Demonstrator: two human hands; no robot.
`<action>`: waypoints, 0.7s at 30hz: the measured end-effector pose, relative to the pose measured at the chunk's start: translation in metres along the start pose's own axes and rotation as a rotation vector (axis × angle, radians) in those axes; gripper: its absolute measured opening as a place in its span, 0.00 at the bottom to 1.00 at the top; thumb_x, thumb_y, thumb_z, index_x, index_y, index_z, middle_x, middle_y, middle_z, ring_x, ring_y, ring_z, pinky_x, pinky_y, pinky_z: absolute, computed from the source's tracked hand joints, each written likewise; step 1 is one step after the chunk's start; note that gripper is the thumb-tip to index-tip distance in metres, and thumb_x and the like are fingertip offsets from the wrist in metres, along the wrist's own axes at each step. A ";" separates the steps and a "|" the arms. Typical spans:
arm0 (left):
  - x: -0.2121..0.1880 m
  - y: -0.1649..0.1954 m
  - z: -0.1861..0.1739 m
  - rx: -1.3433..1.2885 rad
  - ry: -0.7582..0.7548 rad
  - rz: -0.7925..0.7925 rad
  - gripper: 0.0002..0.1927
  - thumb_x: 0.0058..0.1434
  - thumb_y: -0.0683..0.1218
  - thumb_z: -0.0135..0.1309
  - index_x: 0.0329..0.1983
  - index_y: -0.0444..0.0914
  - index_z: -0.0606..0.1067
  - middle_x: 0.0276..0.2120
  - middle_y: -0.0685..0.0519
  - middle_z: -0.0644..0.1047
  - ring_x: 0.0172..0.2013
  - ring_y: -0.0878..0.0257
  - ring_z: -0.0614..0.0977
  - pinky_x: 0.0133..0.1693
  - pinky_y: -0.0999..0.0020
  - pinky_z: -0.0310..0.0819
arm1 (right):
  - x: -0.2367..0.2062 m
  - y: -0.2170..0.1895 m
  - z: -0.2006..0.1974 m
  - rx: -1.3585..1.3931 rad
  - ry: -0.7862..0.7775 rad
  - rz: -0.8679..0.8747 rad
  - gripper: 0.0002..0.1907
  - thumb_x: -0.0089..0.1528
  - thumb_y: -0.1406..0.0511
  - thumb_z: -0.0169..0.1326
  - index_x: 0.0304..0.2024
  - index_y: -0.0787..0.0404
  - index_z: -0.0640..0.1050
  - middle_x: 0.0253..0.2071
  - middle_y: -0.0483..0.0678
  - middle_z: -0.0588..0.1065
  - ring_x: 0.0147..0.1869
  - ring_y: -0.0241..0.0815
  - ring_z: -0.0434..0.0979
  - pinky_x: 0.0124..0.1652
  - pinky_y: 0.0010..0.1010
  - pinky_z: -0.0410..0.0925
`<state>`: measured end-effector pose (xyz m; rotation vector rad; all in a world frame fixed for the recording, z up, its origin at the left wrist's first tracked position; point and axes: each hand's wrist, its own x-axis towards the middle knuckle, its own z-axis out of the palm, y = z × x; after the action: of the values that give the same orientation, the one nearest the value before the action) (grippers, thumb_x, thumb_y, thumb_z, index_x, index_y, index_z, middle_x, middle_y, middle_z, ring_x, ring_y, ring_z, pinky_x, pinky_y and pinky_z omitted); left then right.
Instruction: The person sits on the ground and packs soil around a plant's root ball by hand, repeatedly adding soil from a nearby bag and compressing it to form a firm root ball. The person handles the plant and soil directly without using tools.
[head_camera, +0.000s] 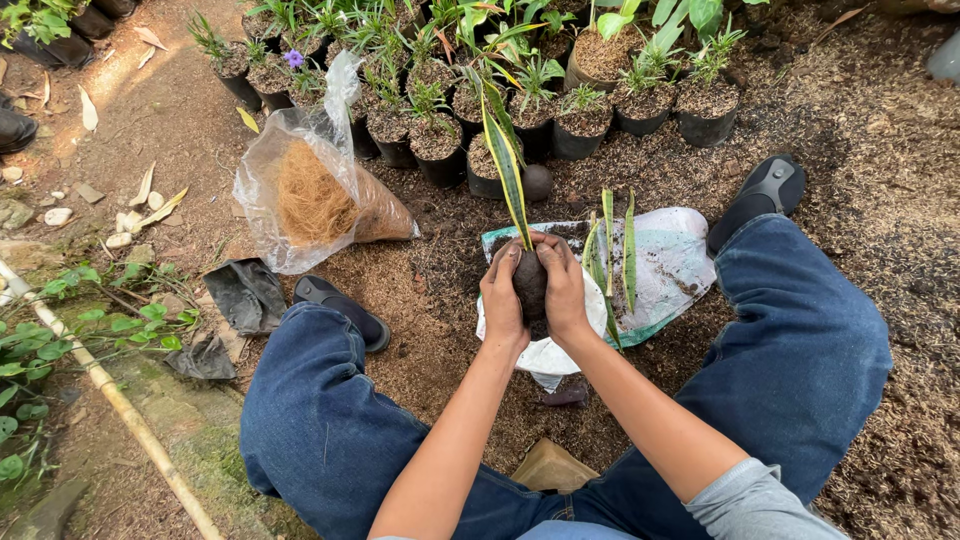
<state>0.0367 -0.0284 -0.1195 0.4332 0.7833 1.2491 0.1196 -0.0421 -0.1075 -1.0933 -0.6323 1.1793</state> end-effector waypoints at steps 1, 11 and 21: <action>-0.001 0.000 0.000 0.001 -0.018 0.013 0.17 0.70 0.49 0.50 0.53 0.32 0.77 0.44 0.51 0.79 0.44 0.64 0.80 0.47 0.68 0.77 | -0.001 -0.002 0.001 0.003 -0.005 -0.004 0.16 0.69 0.63 0.46 0.53 0.67 0.75 0.48 0.50 0.77 0.50 0.36 0.76 0.53 0.26 0.69; 0.003 0.024 -0.003 0.129 0.190 -0.106 0.25 0.56 0.46 0.64 0.55 0.36 0.70 0.43 0.50 0.77 0.41 0.57 0.84 0.46 0.61 0.85 | 0.028 -0.026 -0.016 -0.005 -0.165 0.379 0.37 0.66 0.42 0.43 0.67 0.59 0.68 0.66 0.56 0.69 0.66 0.50 0.70 0.61 0.43 0.68; 0.008 0.046 -0.008 -0.093 0.187 -0.096 0.17 0.59 0.45 0.57 0.49 0.35 0.71 0.37 0.47 0.78 0.37 0.55 0.85 0.37 0.56 0.85 | -0.003 0.028 -0.027 -1.681 -0.338 -0.297 0.27 0.53 0.63 0.61 0.56 0.60 0.77 0.64 0.61 0.68 0.62 0.61 0.69 0.52 0.50 0.69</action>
<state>0.0008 -0.0087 -0.0961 0.2028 0.8896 1.2426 0.1307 -0.0539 -0.1432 -2.0116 -2.1461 0.3447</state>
